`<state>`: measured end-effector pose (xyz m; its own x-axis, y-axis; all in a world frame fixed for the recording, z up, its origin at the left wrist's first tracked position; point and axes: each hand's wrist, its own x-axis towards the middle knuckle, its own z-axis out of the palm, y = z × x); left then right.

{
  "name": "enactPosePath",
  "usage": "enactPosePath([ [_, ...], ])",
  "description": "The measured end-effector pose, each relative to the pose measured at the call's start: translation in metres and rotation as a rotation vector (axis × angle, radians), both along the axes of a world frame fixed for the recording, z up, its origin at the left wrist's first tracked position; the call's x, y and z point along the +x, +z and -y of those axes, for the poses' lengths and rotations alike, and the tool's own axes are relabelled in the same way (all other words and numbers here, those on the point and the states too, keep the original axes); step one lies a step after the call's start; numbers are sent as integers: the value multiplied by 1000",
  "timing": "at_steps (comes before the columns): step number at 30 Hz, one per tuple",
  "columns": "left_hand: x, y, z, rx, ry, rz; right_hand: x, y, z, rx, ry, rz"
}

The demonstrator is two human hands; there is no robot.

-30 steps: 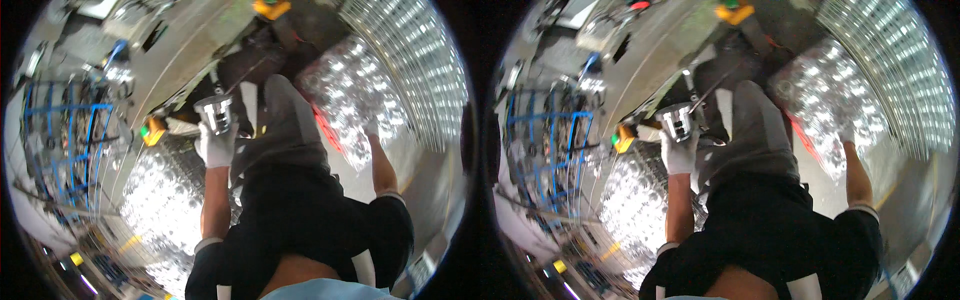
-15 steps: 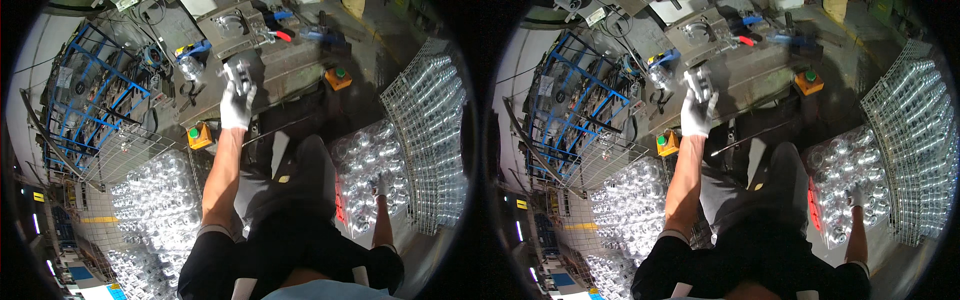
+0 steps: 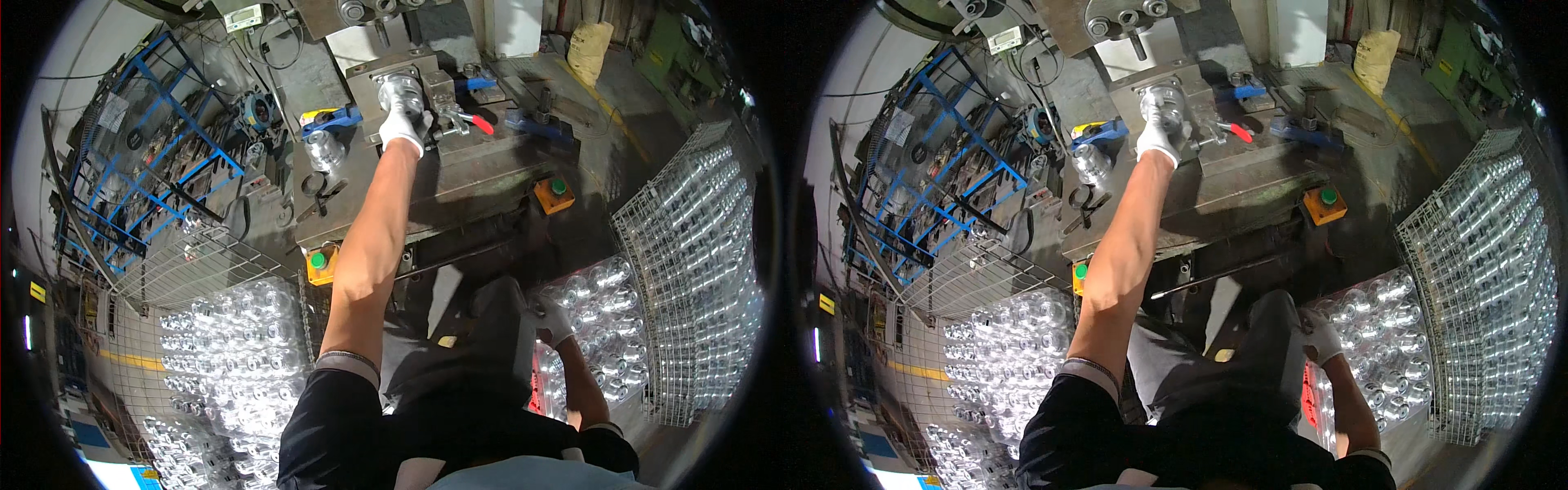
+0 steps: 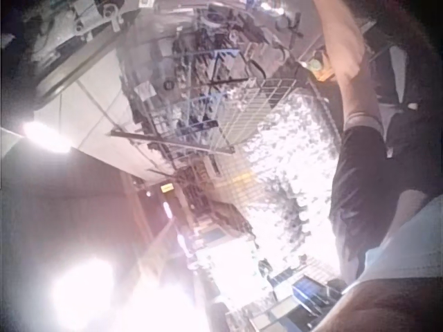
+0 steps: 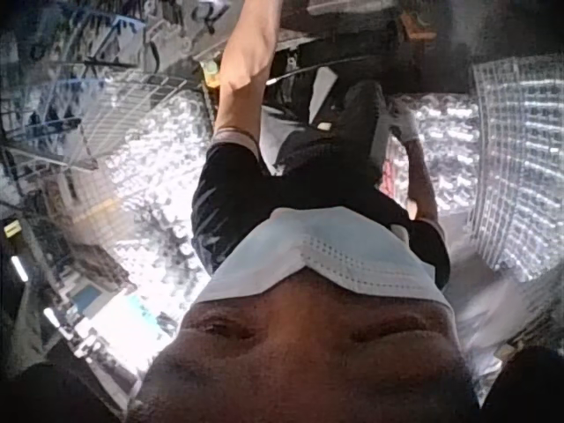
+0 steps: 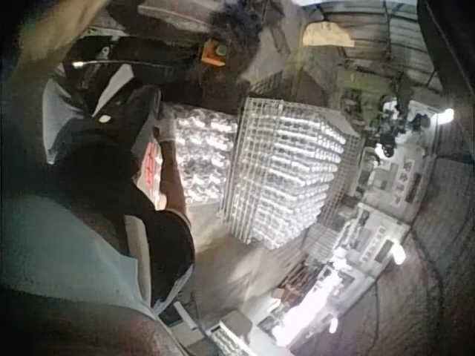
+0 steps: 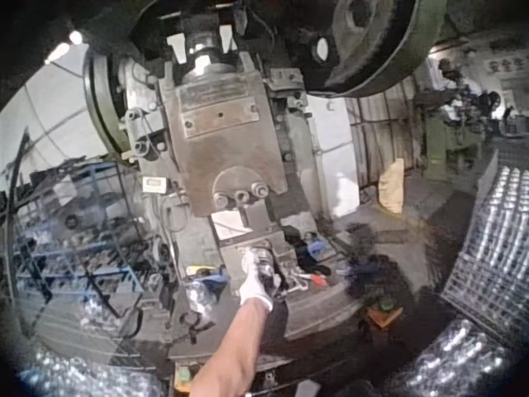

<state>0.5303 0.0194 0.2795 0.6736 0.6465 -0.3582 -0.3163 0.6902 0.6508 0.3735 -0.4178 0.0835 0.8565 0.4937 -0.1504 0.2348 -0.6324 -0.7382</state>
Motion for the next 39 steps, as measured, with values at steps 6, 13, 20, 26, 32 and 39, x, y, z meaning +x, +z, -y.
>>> enactPosePath([
  [6, 22, 4, -8, 8, 88, -13, 26, 71, -84, 113, 73, 250],
  [13, 15, -4, -32, 14, -99, -14, 170, 169, -235, 523, -81, 890],
  [20, 13, -16, -42, 144, -195, 11, 304, 162, -290, 253, -22, 994],
  [26, 2, -2, -26, 186, -207, -48, 327, 168, -308, -214, 85, 1083],
  [32, -131, -11, -2, 1443, 61, -406, 238, 176, -235, 100, 20, 1150],
  [39, -335, -88, -15, 1953, -104, -994, 181, 83, -100, -480, -59, 920],
])
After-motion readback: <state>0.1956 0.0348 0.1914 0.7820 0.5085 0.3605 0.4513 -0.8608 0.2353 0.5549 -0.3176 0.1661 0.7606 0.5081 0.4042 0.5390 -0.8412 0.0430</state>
